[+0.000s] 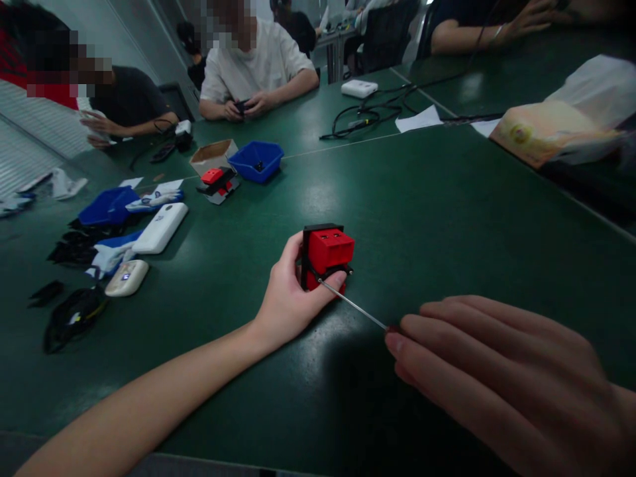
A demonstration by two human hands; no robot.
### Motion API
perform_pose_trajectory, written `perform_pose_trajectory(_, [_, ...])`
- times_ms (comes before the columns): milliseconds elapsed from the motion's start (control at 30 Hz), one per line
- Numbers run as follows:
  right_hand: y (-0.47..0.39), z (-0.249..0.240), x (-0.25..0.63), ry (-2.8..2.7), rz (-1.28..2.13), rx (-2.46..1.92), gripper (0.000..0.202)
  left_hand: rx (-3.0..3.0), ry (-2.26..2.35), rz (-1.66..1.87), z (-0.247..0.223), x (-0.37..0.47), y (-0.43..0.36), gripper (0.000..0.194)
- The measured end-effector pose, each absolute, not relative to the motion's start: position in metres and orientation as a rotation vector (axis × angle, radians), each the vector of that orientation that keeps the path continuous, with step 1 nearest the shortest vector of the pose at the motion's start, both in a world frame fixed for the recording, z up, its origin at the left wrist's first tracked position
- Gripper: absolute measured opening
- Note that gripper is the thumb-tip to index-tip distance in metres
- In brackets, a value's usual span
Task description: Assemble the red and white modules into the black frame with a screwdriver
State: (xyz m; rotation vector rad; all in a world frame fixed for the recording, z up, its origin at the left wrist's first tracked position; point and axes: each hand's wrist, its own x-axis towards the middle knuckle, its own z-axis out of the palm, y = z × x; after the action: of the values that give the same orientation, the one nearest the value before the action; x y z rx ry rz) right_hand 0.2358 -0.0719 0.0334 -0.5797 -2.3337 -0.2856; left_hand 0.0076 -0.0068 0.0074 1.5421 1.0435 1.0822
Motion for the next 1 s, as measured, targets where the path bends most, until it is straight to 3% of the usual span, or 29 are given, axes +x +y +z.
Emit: perform_pose_trajectory(1000, [-0.0691, 0.0388, 0.2384, -2.385, -0.297, -0.606, 0.014, 1.626, 1.050, 1.106, 0.0033, 0.0061, -0.0026, 0.051])
